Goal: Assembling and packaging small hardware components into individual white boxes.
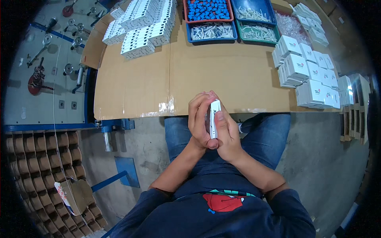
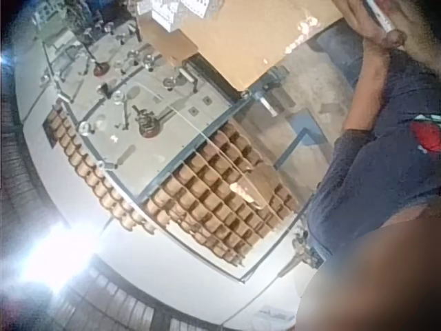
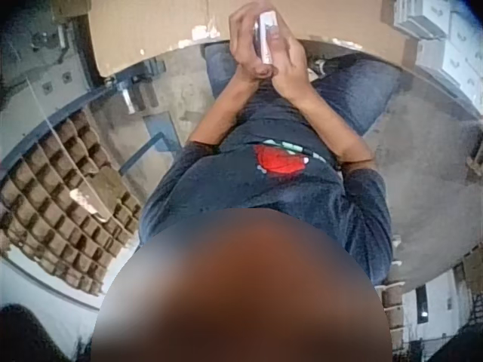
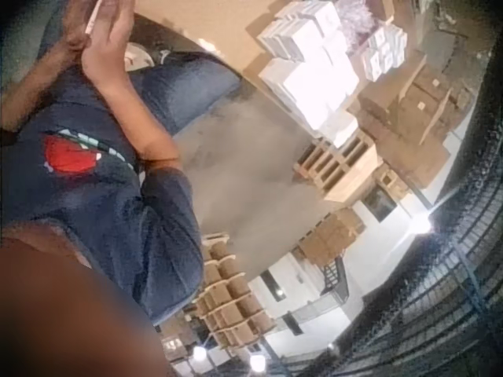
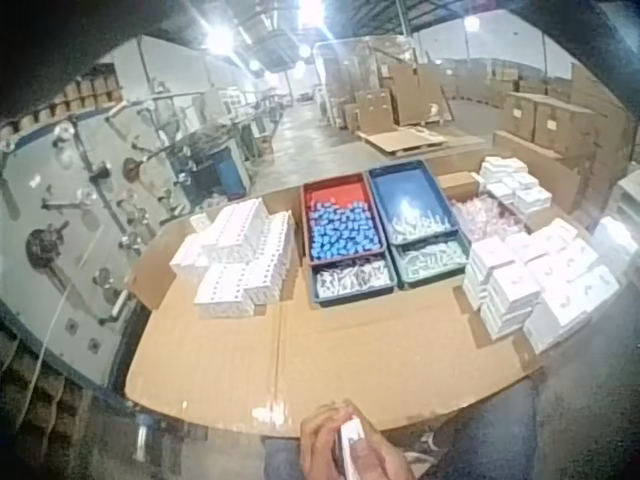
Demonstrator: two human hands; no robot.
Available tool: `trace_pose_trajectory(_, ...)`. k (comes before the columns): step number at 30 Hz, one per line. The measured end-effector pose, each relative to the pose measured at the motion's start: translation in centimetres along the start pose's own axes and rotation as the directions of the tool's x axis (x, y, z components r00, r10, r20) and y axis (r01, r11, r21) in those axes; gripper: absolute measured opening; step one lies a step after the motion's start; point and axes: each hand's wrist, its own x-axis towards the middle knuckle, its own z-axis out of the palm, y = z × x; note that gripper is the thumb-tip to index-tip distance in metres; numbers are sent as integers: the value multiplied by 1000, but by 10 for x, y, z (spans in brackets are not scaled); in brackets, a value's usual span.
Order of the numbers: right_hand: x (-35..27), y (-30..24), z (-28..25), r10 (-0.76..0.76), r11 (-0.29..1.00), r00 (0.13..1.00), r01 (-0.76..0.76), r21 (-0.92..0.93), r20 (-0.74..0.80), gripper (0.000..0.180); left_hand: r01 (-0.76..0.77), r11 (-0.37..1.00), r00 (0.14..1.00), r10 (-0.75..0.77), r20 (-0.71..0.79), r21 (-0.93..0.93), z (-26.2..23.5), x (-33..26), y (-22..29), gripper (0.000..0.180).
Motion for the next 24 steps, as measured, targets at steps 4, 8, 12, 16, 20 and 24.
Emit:
trace_pose_trajectory(4, -2, -4, 1, -6, 1000, 1000, 6, -18, 15, 57, -54, 998, 998, 54, -32, 9, -1, 2, 3, 109)
trace_pose_trajectory(8, -5, -6, 1, -19, 999, 1000, 19, -51, 17, 55, -87, 996, 996, 87, -36, -8, -2, 2, 4, 104)
trace_pose_trajectory(12, -5, -4, 1, -41, 996, 999, 42, -78, 17, 54, -84, 996, 995, 84, -57, -5, -1, 0, 6, 100)
trace_pose_trajectory(16, -5, -5, 1, -53, 995, 999, 53, -86, 2, 54, -89, 996, 994, 87, -67, -23, 0, 1, 5, 98)
trace_pose_trajectory(20, -6, -7, 0, -27, 998, 1000, 26, -60, -13, 54, -65, 998, 998, 65, -24, 4, -1, -3, 5, 112)
trace_pose_trajectory(24, -5, -6, 0, -36, 998, 999, 34, -53, -25, 55, -94, 996, 995, 93, -31, -1, 0, -2, 4, 109)
